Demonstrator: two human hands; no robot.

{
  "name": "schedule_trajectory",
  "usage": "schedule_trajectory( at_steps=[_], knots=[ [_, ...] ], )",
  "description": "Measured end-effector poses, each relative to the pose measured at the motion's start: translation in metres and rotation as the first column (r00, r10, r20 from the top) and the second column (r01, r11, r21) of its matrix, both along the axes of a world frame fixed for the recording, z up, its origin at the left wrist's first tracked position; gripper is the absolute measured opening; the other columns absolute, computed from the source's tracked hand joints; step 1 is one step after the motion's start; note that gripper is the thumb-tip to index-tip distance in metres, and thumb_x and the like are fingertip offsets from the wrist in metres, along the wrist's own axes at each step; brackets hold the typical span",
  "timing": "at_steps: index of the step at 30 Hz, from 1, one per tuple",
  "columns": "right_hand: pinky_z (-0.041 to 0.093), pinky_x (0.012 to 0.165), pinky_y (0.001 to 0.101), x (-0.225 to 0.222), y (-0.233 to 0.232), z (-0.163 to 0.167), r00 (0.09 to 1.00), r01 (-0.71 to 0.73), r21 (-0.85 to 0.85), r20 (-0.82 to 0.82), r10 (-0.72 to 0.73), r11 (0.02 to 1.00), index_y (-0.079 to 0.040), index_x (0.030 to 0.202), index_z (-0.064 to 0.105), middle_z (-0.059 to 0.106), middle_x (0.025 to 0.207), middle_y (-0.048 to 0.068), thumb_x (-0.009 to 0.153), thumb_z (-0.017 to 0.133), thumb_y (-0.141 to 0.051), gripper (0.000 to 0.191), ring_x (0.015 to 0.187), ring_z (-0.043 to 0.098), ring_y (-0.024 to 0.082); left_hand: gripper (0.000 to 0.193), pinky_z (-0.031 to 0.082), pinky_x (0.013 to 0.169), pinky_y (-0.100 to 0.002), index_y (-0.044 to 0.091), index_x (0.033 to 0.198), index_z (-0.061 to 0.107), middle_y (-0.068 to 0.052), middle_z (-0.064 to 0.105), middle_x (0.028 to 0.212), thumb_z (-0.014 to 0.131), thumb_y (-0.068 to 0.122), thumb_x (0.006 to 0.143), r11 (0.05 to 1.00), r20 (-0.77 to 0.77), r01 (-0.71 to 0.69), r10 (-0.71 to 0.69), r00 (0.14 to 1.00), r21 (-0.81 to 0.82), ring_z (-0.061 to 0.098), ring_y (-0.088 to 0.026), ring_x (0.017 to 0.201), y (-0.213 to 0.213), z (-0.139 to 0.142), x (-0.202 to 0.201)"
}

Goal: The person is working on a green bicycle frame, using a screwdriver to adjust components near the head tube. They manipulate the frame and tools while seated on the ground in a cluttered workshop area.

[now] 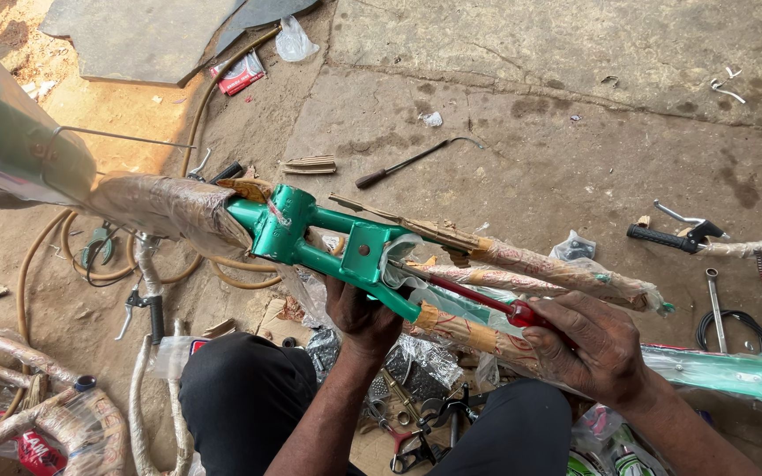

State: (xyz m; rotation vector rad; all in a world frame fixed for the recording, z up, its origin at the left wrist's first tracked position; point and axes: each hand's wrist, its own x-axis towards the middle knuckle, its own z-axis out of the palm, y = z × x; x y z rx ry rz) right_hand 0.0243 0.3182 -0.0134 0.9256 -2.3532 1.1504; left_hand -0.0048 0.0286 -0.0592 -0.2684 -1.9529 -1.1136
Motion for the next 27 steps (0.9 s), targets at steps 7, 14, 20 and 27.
schedule_trajectory(
  at_steps=[7, 14, 20, 27],
  knots=[
    [0.063, 0.063, 0.0320, -0.003, 0.001, 0.005, 0.998, -0.002, 0.037, -0.064, 0.005, 0.999, -0.004, 0.120, 0.065, 0.074, 0.094, 0.014, 0.088, 0.076, -0.025, 0.040, 0.082, 0.077, 0.022, 0.066, 0.061, 0.096, -0.038, 0.006, 0.138, 0.062, -0.015, 0.062, 0.129, 0.085, 0.044, 0.088, 1.000, -0.025, 0.017, -0.016, 1.000, 0.021, 0.067, -0.028, 0.119, 0.001, -0.001, -0.002],
    [0.060, 0.061, 0.0332, 0.003, 0.005, -0.008, 0.989, 0.031, 0.104, -0.144, -0.015, 0.994, -0.004, 0.119, 0.065, 0.073, 0.092, 0.014, 0.088, 0.077, -0.026, 0.040, 0.078, 0.074, 0.022, 0.064, 0.060, 0.098, -0.040, 0.006, 0.140, 0.059, -0.019, 0.058, 0.135, 0.085, 0.037, 0.090, 1.000, -0.021, -0.020, 0.020, 1.000, -0.021, 0.066, -0.032, 0.123, 0.002, 0.002, 0.001],
    [0.062, 0.054, 0.0307, -0.014, 0.008, 0.007, 0.606, 0.098, -0.180, 0.791, 0.085, 0.979, 0.001, 0.111, 0.077, 0.080, 0.086, 0.010, 0.091, 0.070, -0.034, 0.040, 0.066, 0.074, 0.018, 0.055, 0.057, 0.102, -0.043, 0.006, 0.134, 0.063, -0.014, 0.064, 0.133, 0.086, 0.028, 0.090, 0.987, -0.062, -0.048, 0.039, 0.997, -0.150, 0.065, -0.037, 0.123, 0.000, 0.010, -0.001],
    [0.059, 0.055, 0.0310, -0.010, -0.009, 0.021, 0.921, 0.096, 0.148, 0.362, -0.144, 0.984, -0.006, 0.107, 0.074, 0.075, 0.084, 0.006, 0.083, 0.076, -0.041, 0.043, 0.065, 0.071, 0.017, 0.039, 0.047, 0.108, -0.060, 0.019, 0.118, 0.065, -0.013, 0.066, 0.124, 0.081, 0.024, 0.082, 0.918, -0.247, -0.197, 0.114, 0.962, -0.344, 0.067, -0.041, 0.115, 0.001, 0.022, -0.002]
  ],
)
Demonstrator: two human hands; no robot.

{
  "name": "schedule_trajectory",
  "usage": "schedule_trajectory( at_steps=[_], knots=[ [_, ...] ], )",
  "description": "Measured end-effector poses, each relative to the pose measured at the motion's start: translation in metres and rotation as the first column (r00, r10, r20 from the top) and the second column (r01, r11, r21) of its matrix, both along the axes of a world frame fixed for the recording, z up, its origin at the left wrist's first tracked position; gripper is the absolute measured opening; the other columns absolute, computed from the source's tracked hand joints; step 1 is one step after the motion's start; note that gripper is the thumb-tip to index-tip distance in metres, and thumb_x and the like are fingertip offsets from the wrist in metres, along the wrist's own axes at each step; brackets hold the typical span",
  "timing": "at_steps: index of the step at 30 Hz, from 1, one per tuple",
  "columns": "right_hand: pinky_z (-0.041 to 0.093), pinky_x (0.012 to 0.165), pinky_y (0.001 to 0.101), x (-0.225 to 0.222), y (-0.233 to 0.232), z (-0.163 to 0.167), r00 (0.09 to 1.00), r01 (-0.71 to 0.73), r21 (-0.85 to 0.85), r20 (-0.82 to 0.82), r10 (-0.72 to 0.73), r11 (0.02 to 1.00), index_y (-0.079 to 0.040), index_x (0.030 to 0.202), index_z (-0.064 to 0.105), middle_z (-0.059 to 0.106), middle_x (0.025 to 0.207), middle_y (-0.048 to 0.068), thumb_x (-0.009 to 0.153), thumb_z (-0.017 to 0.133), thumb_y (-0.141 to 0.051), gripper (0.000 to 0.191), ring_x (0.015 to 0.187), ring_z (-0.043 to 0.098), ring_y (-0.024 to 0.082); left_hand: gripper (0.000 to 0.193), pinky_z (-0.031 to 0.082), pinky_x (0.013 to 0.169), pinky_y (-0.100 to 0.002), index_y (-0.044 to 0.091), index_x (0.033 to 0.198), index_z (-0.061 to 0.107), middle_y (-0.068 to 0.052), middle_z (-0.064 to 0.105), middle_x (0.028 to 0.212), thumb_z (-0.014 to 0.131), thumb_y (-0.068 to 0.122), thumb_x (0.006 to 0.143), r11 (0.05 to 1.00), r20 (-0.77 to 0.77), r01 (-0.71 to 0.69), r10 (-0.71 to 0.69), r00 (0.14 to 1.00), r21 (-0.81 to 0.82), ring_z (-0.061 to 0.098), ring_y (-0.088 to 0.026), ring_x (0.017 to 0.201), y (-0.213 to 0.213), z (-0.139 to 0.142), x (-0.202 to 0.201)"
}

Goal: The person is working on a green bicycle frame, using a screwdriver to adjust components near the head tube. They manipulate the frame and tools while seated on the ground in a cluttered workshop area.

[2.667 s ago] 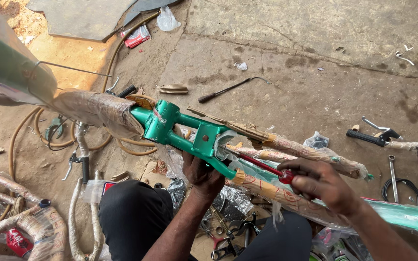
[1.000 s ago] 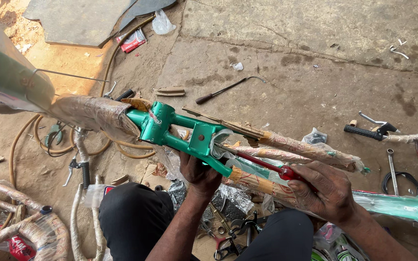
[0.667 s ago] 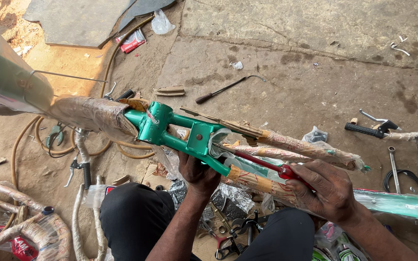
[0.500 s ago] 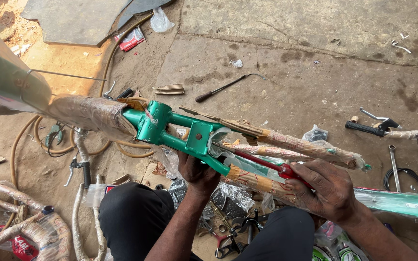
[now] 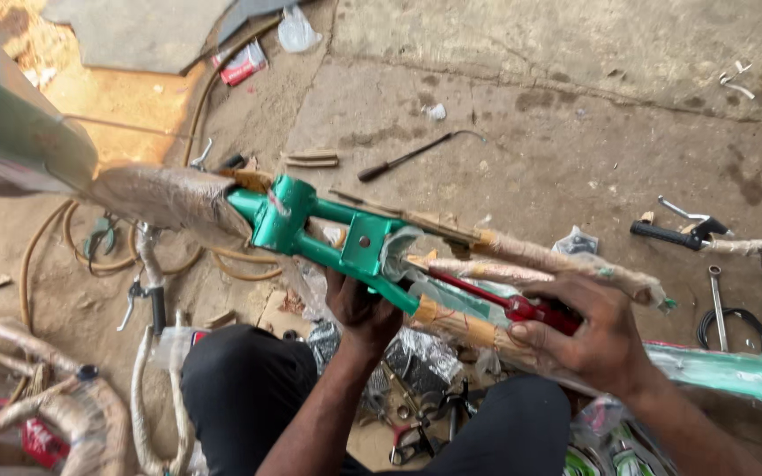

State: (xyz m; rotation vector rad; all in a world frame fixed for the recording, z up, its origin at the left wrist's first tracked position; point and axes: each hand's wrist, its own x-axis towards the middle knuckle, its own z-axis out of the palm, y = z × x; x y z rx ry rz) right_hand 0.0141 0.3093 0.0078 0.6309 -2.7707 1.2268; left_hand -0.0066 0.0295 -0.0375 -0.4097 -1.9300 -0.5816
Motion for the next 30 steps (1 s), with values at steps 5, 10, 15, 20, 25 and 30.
schedule_trajectory(
  at_steps=[5, 10, 15, 20, 25, 30],
  knots=[
    [0.060, 0.063, 0.0348, 0.014, -0.005, -0.013, 0.866, 0.033, 0.051, -0.500, -0.003, 0.998, -0.003, 0.114, 0.070, 0.072, 0.087, 0.011, 0.089, 0.076, -0.036, 0.042, 0.078, 0.072, 0.022, 0.061, 0.056, 0.102, -0.044, 0.001, 0.133, 0.063, -0.016, 0.066, 0.130, 0.084, 0.037, 0.089, 0.922, 0.167, 0.104, -0.177, 0.970, 0.372, 0.067, -0.036, 0.118, 0.002, -0.010, 0.002],
    [0.059, 0.066, 0.0359, 0.009, 0.004, -0.013, 0.874, -0.042, 0.053, -0.482, 0.062, 0.998, -0.006, 0.110, 0.069, 0.074, 0.092, 0.011, 0.086, 0.078, -0.029, 0.035, 0.081, 0.073, 0.021, 0.059, 0.057, 0.103, -0.043, 0.005, 0.132, 0.065, -0.014, 0.068, 0.128, 0.085, 0.041, 0.088, 0.949, 0.132, 0.103, -0.148, 0.980, 0.297, 0.067, -0.034, 0.118, -0.001, -0.022, 0.001],
    [0.060, 0.064, 0.0346, 0.013, 0.003, -0.005, 0.893, -0.048, 0.039, -0.446, 0.060, 0.998, -0.005, 0.113, 0.069, 0.074, 0.098, 0.012, 0.083, 0.080, -0.028, 0.039, 0.082, 0.073, 0.021, 0.058, 0.056, 0.102, -0.044, 0.004, 0.130, 0.066, -0.016, 0.069, 0.130, 0.085, 0.040, 0.089, 0.972, 0.151, 0.049, -0.085, 0.985, 0.231, 0.066, -0.036, 0.119, -0.001, -0.024, 0.001],
    [0.059, 0.062, 0.0336, 0.018, -0.003, -0.004, 0.857, -0.034, 0.075, -0.511, 0.068, 0.997, -0.005, 0.117, 0.068, 0.072, 0.095, 0.010, 0.084, 0.081, -0.029, 0.043, 0.080, 0.071, 0.021, 0.063, 0.058, 0.094, -0.040, 0.004, 0.130, 0.066, -0.014, 0.066, 0.125, 0.087, 0.044, 0.086, 0.911, 0.156, 0.101, -0.176, 0.972, 0.401, 0.068, -0.031, 0.113, 0.001, -0.023, 0.001],
    [0.056, 0.056, 0.0349, 0.019, -0.004, 0.001, 0.785, 0.025, 0.141, -0.616, 0.068, 0.990, -0.005, 0.119, 0.068, 0.068, 0.085, 0.008, 0.082, 0.085, -0.030, 0.047, 0.072, 0.067, 0.020, 0.062, 0.058, 0.095, -0.039, 0.004, 0.133, 0.064, -0.015, 0.067, 0.126, 0.088, 0.037, 0.087, 0.920, 0.171, 0.083, -0.159, 0.972, 0.384, 0.068, -0.030, 0.114, 0.001, -0.024, 0.002],
    [0.056, 0.057, 0.0328, 0.023, -0.004, -0.002, 0.813, -0.006, 0.085, -0.580, 0.054, 0.996, -0.006, 0.120, 0.068, 0.069, 0.087, 0.009, 0.083, 0.084, -0.028, 0.046, 0.073, 0.068, 0.019, 0.061, 0.059, 0.090, -0.036, 0.003, 0.134, 0.064, -0.014, 0.065, 0.122, 0.089, 0.034, 0.088, 0.904, 0.188, 0.099, -0.192, 0.963, 0.415, 0.069, -0.026, 0.109, 0.001, -0.024, 0.003]
  ],
)
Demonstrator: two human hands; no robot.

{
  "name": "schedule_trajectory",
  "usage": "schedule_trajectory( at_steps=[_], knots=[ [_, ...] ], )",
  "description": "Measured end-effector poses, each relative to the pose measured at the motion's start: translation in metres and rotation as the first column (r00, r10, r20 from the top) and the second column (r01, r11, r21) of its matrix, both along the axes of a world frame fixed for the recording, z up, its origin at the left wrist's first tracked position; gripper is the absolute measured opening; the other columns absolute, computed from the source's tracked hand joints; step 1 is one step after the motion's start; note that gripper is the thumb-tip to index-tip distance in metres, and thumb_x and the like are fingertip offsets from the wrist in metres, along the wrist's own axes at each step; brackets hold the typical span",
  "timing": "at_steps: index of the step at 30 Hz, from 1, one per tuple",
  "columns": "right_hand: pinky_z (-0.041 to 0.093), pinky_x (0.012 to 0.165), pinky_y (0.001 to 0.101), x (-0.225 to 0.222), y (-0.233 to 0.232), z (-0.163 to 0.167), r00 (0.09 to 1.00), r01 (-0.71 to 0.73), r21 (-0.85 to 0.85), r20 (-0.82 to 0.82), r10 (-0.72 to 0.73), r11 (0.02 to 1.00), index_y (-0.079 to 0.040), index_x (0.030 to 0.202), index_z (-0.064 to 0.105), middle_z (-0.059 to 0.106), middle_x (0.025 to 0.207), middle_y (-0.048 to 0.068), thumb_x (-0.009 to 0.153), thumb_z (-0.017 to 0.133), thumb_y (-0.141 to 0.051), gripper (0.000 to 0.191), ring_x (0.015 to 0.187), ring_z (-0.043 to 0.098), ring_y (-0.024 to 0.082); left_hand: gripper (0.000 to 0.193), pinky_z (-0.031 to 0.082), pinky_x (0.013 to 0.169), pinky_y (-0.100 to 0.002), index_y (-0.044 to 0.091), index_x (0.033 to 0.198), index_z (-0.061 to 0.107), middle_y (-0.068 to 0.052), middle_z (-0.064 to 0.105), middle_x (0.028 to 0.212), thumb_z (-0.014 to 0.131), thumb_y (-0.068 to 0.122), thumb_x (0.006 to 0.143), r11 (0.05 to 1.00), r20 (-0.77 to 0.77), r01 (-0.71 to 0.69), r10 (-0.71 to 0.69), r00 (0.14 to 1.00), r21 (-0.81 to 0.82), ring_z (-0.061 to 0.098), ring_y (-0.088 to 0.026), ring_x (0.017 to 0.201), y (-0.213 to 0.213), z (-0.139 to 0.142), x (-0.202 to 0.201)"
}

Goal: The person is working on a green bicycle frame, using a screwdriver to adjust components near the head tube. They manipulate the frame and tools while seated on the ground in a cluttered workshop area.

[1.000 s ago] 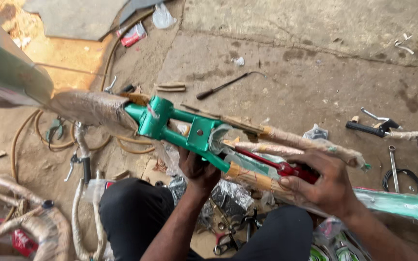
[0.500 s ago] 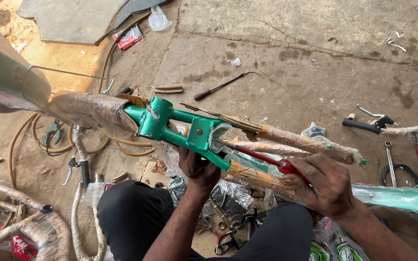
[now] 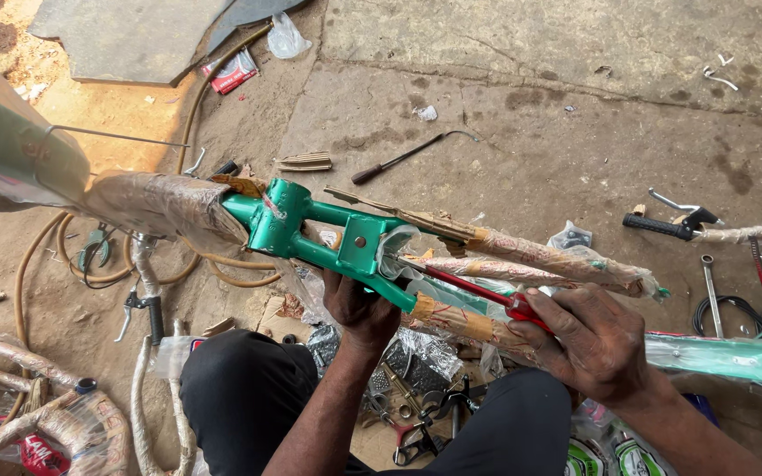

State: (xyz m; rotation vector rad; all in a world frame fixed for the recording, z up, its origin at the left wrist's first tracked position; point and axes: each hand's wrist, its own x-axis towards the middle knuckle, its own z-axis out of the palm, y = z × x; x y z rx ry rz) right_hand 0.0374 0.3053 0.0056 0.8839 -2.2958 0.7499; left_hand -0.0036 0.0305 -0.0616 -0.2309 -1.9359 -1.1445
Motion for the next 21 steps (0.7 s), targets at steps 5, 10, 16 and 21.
schedule_trajectory(
  at_steps=[5, 10, 16, 21],
  knots=[
    [0.057, 0.050, 0.0299, -0.013, 0.015, -0.028, 0.923, 0.026, -0.124, 0.385, 0.024, 0.992, -0.006, 0.111, 0.073, 0.073, 0.081, 0.005, 0.087, 0.076, -0.035, 0.037, 0.065, 0.070, 0.014, 0.060, 0.059, 0.094, -0.038, 0.003, 0.135, 0.063, -0.016, 0.063, 0.127, 0.086, 0.034, 0.089, 0.999, 0.000, 0.033, -0.034, 0.999, 0.038, 0.069, -0.029, 0.115, 0.001, 0.008, 0.001],
    [0.050, 0.041, 0.0340, -0.041, 0.039, -0.044, -0.077, 0.344, -0.334, 0.921, 0.381, 0.877, 0.010, 0.097, 0.077, 0.070, 0.070, 0.013, 0.101, 0.065, -0.048, 0.060, 0.052, 0.058, 0.018, 0.039, 0.056, 0.099, -0.046, 0.013, 0.124, 0.065, -0.016, 0.065, 0.130, 0.077, 0.027, 0.090, 0.948, -0.170, -0.132, 0.085, 0.982, -0.290, 0.066, -0.038, 0.115, 0.001, 0.018, -0.001],
    [0.059, 0.051, 0.0314, -0.029, 0.026, -0.023, 0.724, -0.051, -0.048, 0.686, 0.070, 0.998, -0.004, 0.105, 0.075, 0.076, 0.077, 0.006, 0.078, 0.076, -0.044, 0.048, 0.060, 0.071, 0.014, 0.041, 0.055, 0.098, -0.046, 0.008, 0.124, 0.064, -0.015, 0.064, 0.130, 0.079, 0.028, 0.091, 0.944, -0.187, -0.128, 0.072, 0.980, -0.304, 0.065, -0.038, 0.114, 0.000, 0.018, -0.003],
    [0.060, 0.056, 0.0308, -0.003, -0.002, -0.016, 0.973, 0.137, -0.001, 0.189, -0.135, 0.991, -0.003, 0.108, 0.071, 0.072, 0.086, 0.010, 0.094, 0.070, -0.038, 0.038, 0.072, 0.071, 0.019, 0.062, 0.057, 0.098, -0.042, -0.001, 0.134, 0.063, -0.018, 0.064, 0.128, 0.084, 0.040, 0.092, 1.000, -0.008, 0.000, 0.000, 1.000, 0.003, 0.067, -0.035, 0.115, 0.004, 0.012, -0.001]
  ],
)
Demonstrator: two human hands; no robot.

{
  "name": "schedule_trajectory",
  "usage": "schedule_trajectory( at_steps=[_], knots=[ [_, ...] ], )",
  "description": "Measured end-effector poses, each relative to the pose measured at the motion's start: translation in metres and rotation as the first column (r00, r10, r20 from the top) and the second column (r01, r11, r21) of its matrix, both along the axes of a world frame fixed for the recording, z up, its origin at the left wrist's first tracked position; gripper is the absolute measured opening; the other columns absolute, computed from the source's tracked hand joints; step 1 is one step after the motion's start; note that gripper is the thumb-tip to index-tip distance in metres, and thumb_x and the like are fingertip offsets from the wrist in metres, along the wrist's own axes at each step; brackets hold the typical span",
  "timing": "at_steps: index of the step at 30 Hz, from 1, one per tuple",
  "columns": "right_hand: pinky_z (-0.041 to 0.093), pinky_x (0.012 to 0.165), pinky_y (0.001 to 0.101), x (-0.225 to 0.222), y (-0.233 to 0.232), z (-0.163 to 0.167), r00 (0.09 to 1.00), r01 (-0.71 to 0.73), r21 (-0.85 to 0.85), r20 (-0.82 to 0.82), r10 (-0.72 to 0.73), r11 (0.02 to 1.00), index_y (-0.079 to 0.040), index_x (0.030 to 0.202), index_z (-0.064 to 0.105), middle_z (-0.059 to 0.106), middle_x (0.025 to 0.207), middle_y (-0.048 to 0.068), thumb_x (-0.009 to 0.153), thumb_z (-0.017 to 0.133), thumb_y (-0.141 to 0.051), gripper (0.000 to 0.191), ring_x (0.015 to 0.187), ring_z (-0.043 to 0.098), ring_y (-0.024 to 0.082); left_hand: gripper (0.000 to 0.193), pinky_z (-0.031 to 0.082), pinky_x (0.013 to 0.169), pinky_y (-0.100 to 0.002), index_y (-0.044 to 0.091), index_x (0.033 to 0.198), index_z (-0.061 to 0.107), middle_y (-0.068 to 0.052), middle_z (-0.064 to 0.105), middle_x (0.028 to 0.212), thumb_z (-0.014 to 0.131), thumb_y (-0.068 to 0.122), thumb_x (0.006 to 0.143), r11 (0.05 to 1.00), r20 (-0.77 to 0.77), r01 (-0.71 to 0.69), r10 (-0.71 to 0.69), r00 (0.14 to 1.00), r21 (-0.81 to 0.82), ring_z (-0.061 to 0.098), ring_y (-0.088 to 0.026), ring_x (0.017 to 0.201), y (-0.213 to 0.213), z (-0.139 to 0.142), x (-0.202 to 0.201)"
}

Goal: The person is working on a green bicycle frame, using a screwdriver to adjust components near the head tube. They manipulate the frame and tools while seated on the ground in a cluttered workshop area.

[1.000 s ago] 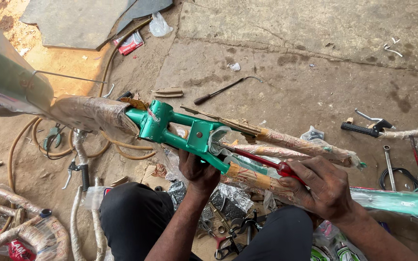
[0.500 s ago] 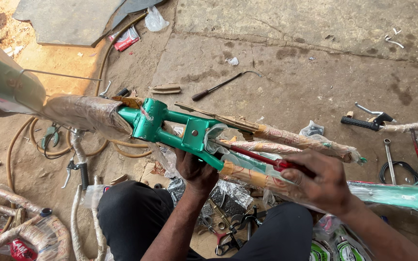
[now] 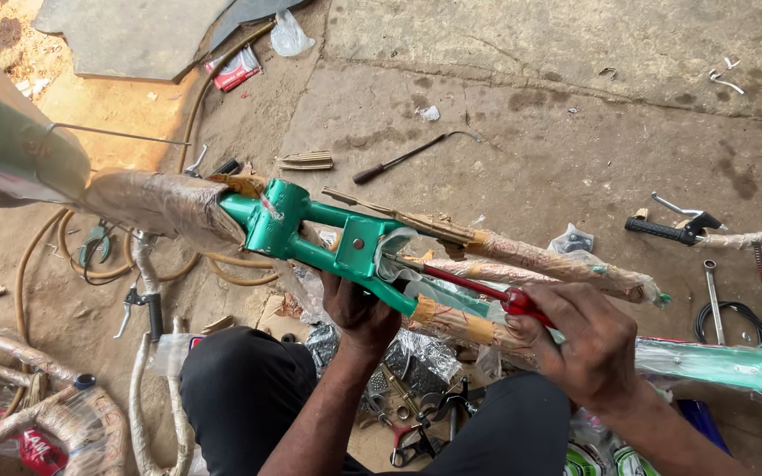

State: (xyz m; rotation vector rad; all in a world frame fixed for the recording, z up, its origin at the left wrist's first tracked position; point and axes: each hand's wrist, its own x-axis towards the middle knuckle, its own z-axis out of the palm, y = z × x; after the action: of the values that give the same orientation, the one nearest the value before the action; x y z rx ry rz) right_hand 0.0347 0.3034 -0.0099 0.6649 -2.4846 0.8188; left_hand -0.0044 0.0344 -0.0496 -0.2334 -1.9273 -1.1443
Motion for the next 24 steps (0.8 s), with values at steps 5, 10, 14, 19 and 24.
schedule_trajectory(
  at_steps=[5, 10, 14, 19, 24],
  knots=[
    [0.052, 0.043, 0.0276, -0.027, 0.014, -0.013, 0.769, -0.052, -0.250, 0.608, 0.199, 0.967, 0.001, 0.106, 0.072, 0.070, 0.074, 0.006, 0.096, 0.061, -0.043, 0.047, 0.053, 0.063, 0.011, 0.060, 0.054, 0.105, -0.046, 0.000, 0.135, 0.062, -0.021, 0.064, 0.131, 0.082, 0.037, 0.092, 0.999, -0.038, -0.017, 0.016, 0.999, -0.038, 0.067, -0.037, 0.118, -0.001, -0.002, 0.002],
    [0.047, 0.039, 0.0280, -0.061, 0.040, -0.025, 0.026, 0.112, -0.404, 0.915, 0.403, 0.908, 0.007, 0.088, 0.069, 0.065, 0.061, 0.010, 0.100, 0.049, -0.059, 0.070, 0.046, 0.058, 0.017, 0.059, 0.055, 0.099, -0.044, -0.001, 0.133, 0.063, -0.018, 0.066, 0.124, 0.081, 0.038, 0.093, 0.999, -0.041, -0.031, 0.029, 0.999, -0.030, 0.067, -0.035, 0.111, -0.001, -0.005, -0.003],
    [0.051, 0.046, 0.0289, -0.049, 0.040, -0.024, 0.501, -0.150, -0.176, 0.834, 0.229, 0.973, -0.011, 0.114, 0.070, 0.068, 0.072, 0.004, 0.082, 0.065, -0.048, 0.048, 0.057, 0.062, 0.015, 0.062, 0.055, 0.098, -0.043, -0.001, 0.137, 0.060, -0.017, 0.068, 0.122, 0.078, 0.041, 0.095, 0.992, -0.081, -0.062, 0.054, 0.995, -0.110, 0.066, -0.035, 0.111, -0.002, -0.008, -0.005],
    [0.063, 0.067, 0.0319, -0.011, 0.021, -0.010, 0.913, -0.144, -0.241, 0.342, 0.223, 0.960, -0.004, 0.105, 0.070, 0.076, 0.091, 0.009, 0.081, 0.079, -0.029, 0.035, 0.078, 0.075, 0.015, 0.061, 0.052, 0.107, -0.049, 0.001, 0.138, 0.059, -0.017, 0.068, 0.123, 0.077, 0.040, 0.095, 0.992, -0.103, -0.054, 0.042, 0.994, -0.114, 0.066, -0.036, 0.115, -0.003, -0.005, -0.005],
    [0.059, 0.069, 0.0351, -0.002, 0.004, 0.002, 0.998, -0.056, -0.025, 0.018, 0.057, 0.998, -0.002, 0.112, 0.071, 0.075, 0.092, 0.013, 0.091, 0.074, -0.023, 0.031, 0.082, 0.072, 0.022, 0.062, 0.044, 0.116, -0.056, 0.002, 0.139, 0.059, -0.015, 0.066, 0.124, 0.077, 0.040, 0.094, 0.989, -0.085, -0.088, 0.078, 0.993, -0.120, 0.066, -0.036, 0.117, -0.001, -0.002, -0.004]
  ],
)
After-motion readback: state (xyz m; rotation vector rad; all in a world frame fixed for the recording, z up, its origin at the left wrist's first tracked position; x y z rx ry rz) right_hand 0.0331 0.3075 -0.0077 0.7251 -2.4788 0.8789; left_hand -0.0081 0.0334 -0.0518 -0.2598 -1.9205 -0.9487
